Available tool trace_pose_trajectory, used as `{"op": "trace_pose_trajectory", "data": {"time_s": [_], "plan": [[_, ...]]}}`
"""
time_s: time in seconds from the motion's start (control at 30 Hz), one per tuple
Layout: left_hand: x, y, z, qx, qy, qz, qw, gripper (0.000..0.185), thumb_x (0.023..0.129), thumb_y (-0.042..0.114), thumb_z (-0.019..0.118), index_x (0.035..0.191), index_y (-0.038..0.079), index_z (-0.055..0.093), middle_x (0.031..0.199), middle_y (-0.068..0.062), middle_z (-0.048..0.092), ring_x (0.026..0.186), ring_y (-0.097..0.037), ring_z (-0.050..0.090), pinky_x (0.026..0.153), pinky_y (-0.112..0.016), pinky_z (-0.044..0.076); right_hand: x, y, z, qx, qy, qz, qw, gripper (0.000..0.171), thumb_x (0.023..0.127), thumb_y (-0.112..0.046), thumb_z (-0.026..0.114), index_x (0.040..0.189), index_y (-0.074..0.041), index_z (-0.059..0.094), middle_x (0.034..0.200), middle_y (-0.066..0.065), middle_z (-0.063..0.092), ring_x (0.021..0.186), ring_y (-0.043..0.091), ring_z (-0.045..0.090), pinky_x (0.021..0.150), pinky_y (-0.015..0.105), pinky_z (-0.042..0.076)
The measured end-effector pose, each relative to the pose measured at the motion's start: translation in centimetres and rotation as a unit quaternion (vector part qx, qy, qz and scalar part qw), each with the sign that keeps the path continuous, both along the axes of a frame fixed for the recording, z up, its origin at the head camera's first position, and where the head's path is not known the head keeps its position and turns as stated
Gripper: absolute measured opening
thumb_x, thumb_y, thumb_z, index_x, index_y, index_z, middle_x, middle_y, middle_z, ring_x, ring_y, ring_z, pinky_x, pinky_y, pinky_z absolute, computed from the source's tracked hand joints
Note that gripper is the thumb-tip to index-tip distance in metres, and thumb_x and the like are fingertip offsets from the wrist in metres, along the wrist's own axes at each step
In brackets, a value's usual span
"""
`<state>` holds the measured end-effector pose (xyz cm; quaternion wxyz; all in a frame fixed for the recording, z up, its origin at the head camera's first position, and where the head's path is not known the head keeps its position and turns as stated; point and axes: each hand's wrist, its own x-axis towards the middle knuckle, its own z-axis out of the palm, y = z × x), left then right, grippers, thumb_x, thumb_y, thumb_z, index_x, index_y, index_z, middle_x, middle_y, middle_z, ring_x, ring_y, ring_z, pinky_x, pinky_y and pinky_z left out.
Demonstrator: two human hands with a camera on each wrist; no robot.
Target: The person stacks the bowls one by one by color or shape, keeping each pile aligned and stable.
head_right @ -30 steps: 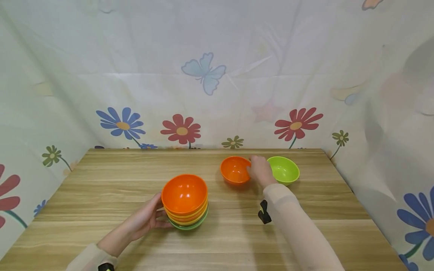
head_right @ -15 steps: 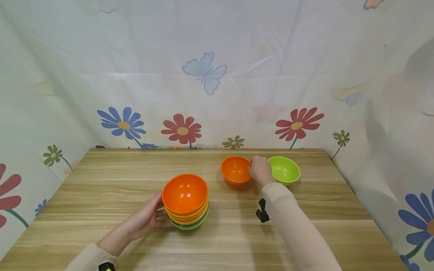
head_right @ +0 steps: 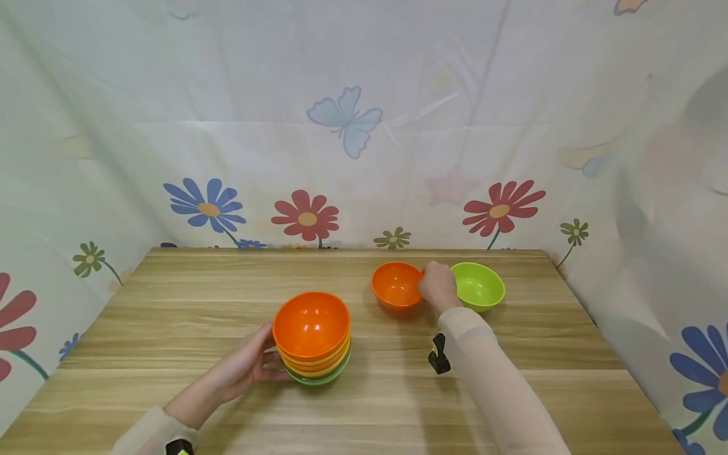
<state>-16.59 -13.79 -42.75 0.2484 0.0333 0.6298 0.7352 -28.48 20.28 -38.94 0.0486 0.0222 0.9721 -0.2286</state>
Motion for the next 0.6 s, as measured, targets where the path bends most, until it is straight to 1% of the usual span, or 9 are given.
{"op": "trace_pose_trajectory", "data": {"time_s": [0.43,0.6], "plan": [[0.02,0.01,0.12,-0.002,0.002,0.001,1.0,0.069,0.094,0.055,0.035,0.137,0.001,0.037,0.136,-0.021,0.041,0.106,-0.024,0.057,0.081,-0.049,0.052,-0.21,0.2,-0.49,0.004,0.021,-0.004,1.0,0.033,0.081,0.002,0.047,0.11,0.01,0.06,0.099,0.025,0.064,0.051,0.014,0.062,0.053,0.025,0.053],[0.03,0.04,0.14,-0.002,0.002,0.001,1.0,0.068,0.094,0.054,0.035,0.137,0.001,0.037,0.137,-0.022,0.039,0.106,-0.024,0.057,0.081,-0.049,0.052,-0.24,0.21,-0.45,-0.005,0.013,-0.012,1.0,0.033,0.082,0.002,0.047,0.111,0.01,0.06,0.102,0.026,0.064,0.052,0.014,0.062,0.053,0.024,0.053]]}}
